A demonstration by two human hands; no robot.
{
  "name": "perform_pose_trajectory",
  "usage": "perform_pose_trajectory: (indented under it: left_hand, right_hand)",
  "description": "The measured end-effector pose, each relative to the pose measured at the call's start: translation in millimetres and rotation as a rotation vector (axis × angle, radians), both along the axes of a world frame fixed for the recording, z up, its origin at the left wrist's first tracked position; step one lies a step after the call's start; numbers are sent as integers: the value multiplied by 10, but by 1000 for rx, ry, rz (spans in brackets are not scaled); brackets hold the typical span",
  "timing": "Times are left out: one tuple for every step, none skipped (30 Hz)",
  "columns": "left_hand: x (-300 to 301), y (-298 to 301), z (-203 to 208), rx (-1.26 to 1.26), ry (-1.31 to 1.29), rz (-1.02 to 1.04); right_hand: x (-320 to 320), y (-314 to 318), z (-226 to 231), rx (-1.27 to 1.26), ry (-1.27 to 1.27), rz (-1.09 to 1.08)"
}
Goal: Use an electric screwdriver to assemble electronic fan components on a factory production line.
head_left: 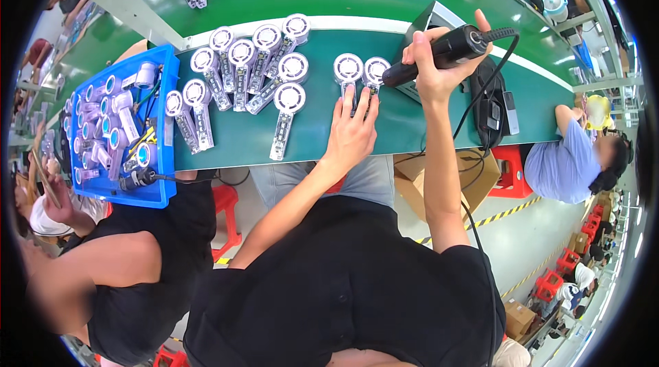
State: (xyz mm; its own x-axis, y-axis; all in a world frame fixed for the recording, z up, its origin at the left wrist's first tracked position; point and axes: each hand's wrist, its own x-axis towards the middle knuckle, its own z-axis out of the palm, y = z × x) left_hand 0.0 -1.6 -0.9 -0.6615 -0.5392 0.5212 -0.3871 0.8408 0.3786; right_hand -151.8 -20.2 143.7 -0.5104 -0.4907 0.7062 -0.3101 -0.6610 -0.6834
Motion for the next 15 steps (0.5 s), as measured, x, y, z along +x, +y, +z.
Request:
perform_pose_trajectory:
  left_hand:
    - [1, -2, -7, 3, -1, 4]
    - [-1, -3, -14, 3, -2, 4]
    - [1, 0, -13, -1, -1, 4]
    - [4, 2, -10, -1, -1, 7]
    - [7, 4, -6, 5, 4, 1]
    - [4, 2, -3, 11, 8, -5]
    - [2, 0, -2, 11, 9, -2]
    - [0, -1, -3, 12, 11, -3]
    - [2, -1, -3, 13, 13, -4]
    - [5, -2, 2, 14, 13, -3]
    - [8, -2, 13, 19, 15, -9]
    - [9, -5, 21, 24, 16, -14]
    - [10, -6, 21, 25, 16, -14]
    - [10, -7, 21, 23, 15, -14]
    - [8, -9, 19, 22, 14, -15]
  right_hand:
    - [3, -17, -29, 3, -1, 4]
    - [-5, -32, -62, 19, 18, -22]
    - [-9, -33, -86, 32, 37, -48]
    - [-23, -24, -111, 32, 37, -45]
    - [-47, -10, -136, 51, 111, -58]
    - [-67, -4, -157, 69, 186, -71]
    - [-75, -2, -178, 69, 186, -68]
    - [-80, 2, -198, 61, 190, -77]
    - [-82, 5, -210, 54, 193, -86]
    - [-84, 5, -212, 54, 193, -86]
    - [-85, 4, -215, 60, 205, -85]
    - [-87, 2, -215, 65, 217, -85]
    - [-87, 0, -224, 66, 216, -85]
    - [-87, -1, -238, 71, 214, -85]
    - [-87, -4, -247, 76, 211, -85]
